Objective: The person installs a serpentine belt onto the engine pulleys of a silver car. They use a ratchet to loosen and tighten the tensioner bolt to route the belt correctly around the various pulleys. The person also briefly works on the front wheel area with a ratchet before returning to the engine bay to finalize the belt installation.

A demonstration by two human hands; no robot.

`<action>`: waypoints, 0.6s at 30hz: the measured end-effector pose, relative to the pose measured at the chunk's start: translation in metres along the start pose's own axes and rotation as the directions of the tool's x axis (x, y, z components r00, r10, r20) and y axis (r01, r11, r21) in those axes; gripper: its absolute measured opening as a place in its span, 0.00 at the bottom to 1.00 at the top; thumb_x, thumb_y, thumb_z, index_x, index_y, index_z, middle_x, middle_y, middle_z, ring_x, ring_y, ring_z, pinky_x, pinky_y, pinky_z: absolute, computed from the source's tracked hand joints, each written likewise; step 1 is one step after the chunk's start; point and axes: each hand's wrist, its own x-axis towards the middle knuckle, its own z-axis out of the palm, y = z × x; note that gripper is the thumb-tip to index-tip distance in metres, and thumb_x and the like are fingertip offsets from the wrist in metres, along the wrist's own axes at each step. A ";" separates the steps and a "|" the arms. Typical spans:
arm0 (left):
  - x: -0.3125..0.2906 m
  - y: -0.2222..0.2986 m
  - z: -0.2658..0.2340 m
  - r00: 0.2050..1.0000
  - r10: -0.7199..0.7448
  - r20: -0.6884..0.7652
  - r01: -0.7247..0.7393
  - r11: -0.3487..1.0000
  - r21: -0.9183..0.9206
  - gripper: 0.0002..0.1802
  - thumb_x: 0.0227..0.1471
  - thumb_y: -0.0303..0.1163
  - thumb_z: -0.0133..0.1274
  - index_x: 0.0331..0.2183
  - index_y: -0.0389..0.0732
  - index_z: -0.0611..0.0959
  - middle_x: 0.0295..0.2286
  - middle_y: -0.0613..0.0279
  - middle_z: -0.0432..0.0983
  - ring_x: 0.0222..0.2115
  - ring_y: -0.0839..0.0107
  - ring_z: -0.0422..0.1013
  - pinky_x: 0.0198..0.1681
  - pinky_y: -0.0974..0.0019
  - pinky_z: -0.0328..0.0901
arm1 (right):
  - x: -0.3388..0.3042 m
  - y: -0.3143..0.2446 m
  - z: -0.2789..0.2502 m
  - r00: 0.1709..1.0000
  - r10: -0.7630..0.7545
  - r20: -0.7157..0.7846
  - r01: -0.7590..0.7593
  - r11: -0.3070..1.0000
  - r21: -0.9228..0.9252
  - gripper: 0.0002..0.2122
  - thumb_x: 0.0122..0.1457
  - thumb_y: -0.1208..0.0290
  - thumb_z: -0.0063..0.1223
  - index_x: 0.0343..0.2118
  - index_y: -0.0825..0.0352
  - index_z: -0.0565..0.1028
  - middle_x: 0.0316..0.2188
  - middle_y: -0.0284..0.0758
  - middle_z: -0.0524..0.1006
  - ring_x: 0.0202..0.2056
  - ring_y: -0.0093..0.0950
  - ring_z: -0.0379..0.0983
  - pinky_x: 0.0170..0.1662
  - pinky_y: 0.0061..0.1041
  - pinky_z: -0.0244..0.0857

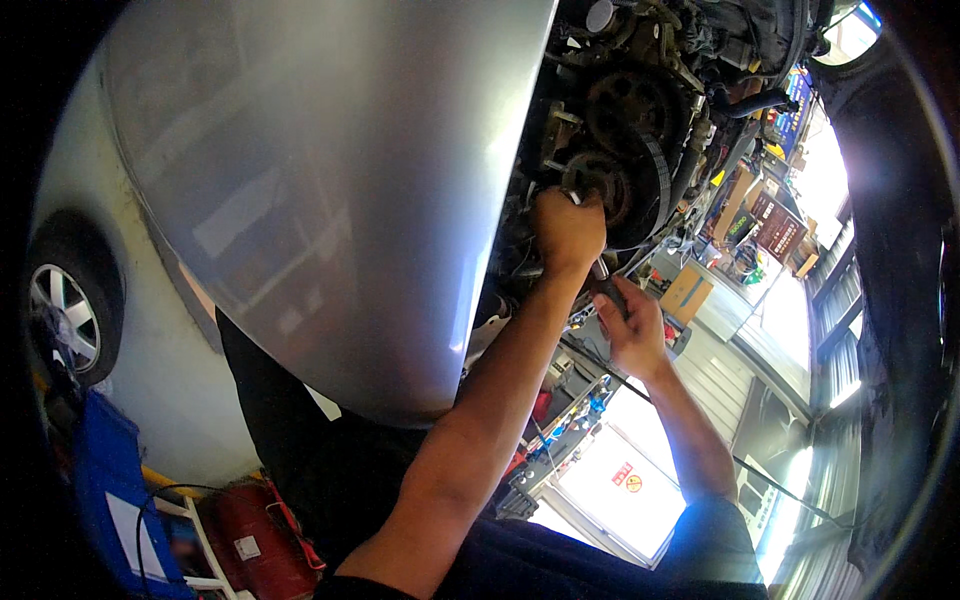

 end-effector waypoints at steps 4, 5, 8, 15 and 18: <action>0.003 -0.007 0.000 0.999 0.050 -0.003 -0.050 0.999 0.007 0.18 0.51 0.34 0.64 0.27 0.24 0.84 0.27 0.29 0.80 0.35 0.35 0.79 0.35 0.46 0.72 | -0.001 0.008 0.011 0.999 -0.002 -0.034 0.002 1.000 0.009 0.10 0.66 0.67 0.55 0.36 0.71 0.74 0.20 0.38 0.70 0.23 0.25 0.62 0.28 0.30 0.59; 0.001 -0.007 -0.002 0.995 0.094 -0.021 -0.094 0.996 0.013 0.18 0.51 0.34 0.64 0.27 0.24 0.84 0.27 0.30 0.80 0.35 0.35 0.79 0.35 0.46 0.72 | -0.002 0.012 0.015 0.999 0.006 -0.045 -0.006 1.000 0.002 0.10 0.66 0.67 0.55 0.37 0.71 0.74 0.20 0.38 0.70 0.23 0.25 0.63 0.28 0.30 0.60; -0.011 -0.002 -0.006 0.949 0.294 -0.112 -0.289 0.956 0.057 0.17 0.52 0.34 0.64 0.27 0.25 0.84 0.27 0.30 0.80 0.35 0.35 0.79 0.35 0.47 0.72 | -0.010 -0.008 0.014 0.999 0.037 -0.029 -0.035 0.998 0.056 0.10 0.66 0.67 0.55 0.37 0.71 0.74 0.21 0.40 0.70 0.23 0.25 0.63 0.28 0.30 0.60; -0.004 0.001 -0.006 0.997 0.071 0.039 -0.072 0.997 0.011 0.17 0.51 0.35 0.63 0.28 0.26 0.84 0.28 0.31 0.80 0.35 0.36 0.79 0.36 0.47 0.72 | -0.001 0.017 0.013 0.997 -0.074 -0.029 0.075 0.995 0.068 0.12 0.69 0.62 0.55 0.38 0.67 0.75 0.17 0.23 0.67 0.20 0.13 0.60 0.23 0.21 0.52; 0.002 -0.003 -0.004 0.998 0.042 0.054 -0.043 0.999 0.025 0.18 0.52 0.36 0.63 0.30 0.26 0.84 0.30 0.30 0.80 0.36 0.34 0.79 0.38 0.47 0.72 | 0.000 0.015 0.013 0.998 -0.056 -0.028 0.058 0.996 0.068 0.12 0.69 0.62 0.55 0.39 0.68 0.75 0.18 0.23 0.68 0.19 0.14 0.61 0.23 0.21 0.52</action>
